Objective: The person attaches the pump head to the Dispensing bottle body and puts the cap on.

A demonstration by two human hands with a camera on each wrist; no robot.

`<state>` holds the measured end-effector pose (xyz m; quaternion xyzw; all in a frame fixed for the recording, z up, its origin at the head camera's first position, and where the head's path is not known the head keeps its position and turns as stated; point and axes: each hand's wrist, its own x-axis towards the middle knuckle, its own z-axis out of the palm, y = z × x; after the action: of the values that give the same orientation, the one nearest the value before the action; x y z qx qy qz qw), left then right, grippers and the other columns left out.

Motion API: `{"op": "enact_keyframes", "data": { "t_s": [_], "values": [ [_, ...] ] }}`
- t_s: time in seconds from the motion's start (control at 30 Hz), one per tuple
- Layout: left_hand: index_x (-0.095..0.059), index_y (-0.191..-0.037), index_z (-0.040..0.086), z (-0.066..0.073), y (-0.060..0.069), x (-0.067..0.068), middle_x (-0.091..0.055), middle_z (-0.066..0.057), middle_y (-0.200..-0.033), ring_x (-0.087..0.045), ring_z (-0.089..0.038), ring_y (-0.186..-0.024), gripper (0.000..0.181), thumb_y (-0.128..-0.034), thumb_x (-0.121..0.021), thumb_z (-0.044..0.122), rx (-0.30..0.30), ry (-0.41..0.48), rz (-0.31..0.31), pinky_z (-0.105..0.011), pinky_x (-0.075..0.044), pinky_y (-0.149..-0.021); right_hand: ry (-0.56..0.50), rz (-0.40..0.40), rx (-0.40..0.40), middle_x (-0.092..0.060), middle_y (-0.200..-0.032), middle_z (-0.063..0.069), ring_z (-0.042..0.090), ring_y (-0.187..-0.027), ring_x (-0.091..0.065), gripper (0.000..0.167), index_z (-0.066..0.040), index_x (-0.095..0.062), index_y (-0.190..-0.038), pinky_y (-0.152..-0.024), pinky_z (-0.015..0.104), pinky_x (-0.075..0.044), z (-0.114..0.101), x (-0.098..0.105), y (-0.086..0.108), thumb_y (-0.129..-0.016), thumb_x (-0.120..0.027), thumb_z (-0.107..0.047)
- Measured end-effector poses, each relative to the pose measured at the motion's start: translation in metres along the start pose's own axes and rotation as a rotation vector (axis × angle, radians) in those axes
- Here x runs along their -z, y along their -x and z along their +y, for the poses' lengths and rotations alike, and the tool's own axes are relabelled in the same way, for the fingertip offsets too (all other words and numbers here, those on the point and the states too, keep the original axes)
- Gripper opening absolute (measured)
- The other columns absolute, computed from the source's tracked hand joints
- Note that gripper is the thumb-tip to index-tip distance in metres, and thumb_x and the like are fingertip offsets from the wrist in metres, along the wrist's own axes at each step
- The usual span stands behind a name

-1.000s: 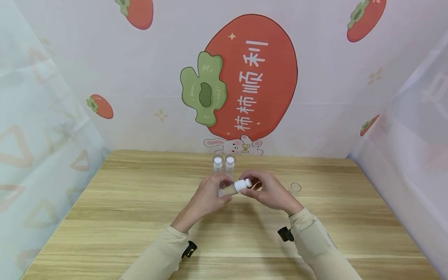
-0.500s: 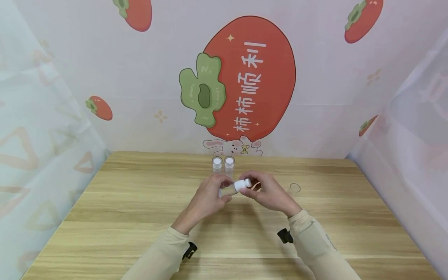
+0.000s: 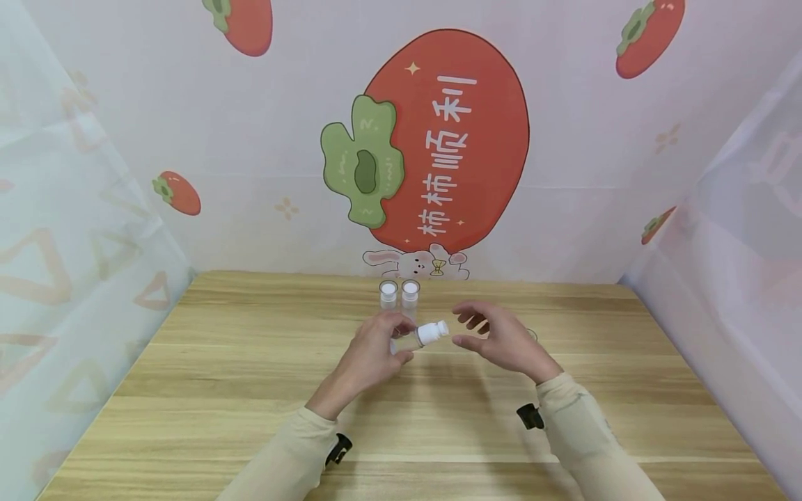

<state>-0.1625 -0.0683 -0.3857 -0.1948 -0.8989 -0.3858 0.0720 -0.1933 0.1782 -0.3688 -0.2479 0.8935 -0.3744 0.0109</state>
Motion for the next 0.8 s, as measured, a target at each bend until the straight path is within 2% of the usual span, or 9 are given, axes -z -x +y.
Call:
{"op": "enact_keyframes", "data": {
  "t_s": [0.2,0.37,0.5,0.67,0.8],
  "values": [
    [-0.071,-0.107,0.001,0.000,0.001,0.000,-0.069,-0.012,-0.103,-0.066,-0.030,-0.093,0.034,-0.0760,-0.085,-0.003,0.013,0.005,-0.003,-0.047,-0.053,-0.082,0.189,0.037,-0.029,-0.068,-0.109,0.009,0.028,-0.098,-0.064,0.037,-0.003,-0.067,-0.120,-0.086,0.049,-0.054,0.017,0.014,0.005,-0.086,-0.081,-0.011],
    [-0.071,-0.107,0.001,-0.001,0.001,0.000,-0.069,-0.010,-0.103,-0.065,-0.029,-0.093,0.034,-0.0757,-0.085,-0.002,0.010,-0.001,-0.006,-0.046,-0.053,-0.081,0.350,0.054,-0.055,-0.067,-0.111,0.013,0.035,-0.101,-0.064,0.036,-0.003,-0.068,-0.117,-0.083,0.051,-0.054,0.032,0.025,0.008,-0.085,-0.082,-0.012],
    [-0.071,-0.106,0.002,-0.001,0.001,-0.001,-0.068,-0.010,-0.102,-0.065,-0.029,-0.093,0.034,-0.0757,-0.085,-0.003,0.007,-0.001,-0.004,-0.045,-0.053,-0.081,0.413,0.035,-0.099,-0.066,-0.113,0.018,0.037,-0.098,-0.066,0.038,-0.001,-0.068,-0.117,-0.080,0.054,-0.054,0.044,0.033,0.010,-0.084,-0.082,-0.012],
    [-0.072,-0.105,0.004,-0.001,0.001,-0.001,-0.068,-0.009,-0.102,-0.065,-0.028,-0.092,0.033,-0.0756,-0.085,-0.002,0.005,-0.005,-0.004,-0.045,-0.053,-0.080,0.467,-0.008,-0.165,-0.062,-0.117,0.024,0.031,-0.086,-0.066,0.041,0.001,-0.067,-0.119,-0.077,0.055,-0.053,0.057,0.039,0.013,-0.083,-0.081,-0.013],
    [-0.072,-0.104,0.005,-0.001,0.001,-0.001,-0.068,-0.009,-0.101,-0.065,-0.029,-0.092,0.032,-0.0755,-0.085,-0.002,0.003,-0.004,-0.006,-0.045,-0.052,-0.080,0.490,-0.046,-0.193,-0.061,-0.115,0.023,0.033,-0.089,-0.064,0.040,0.001,-0.067,-0.119,-0.075,0.054,-0.053,0.063,0.041,0.015,-0.083,-0.080,-0.012]
  ]
}}
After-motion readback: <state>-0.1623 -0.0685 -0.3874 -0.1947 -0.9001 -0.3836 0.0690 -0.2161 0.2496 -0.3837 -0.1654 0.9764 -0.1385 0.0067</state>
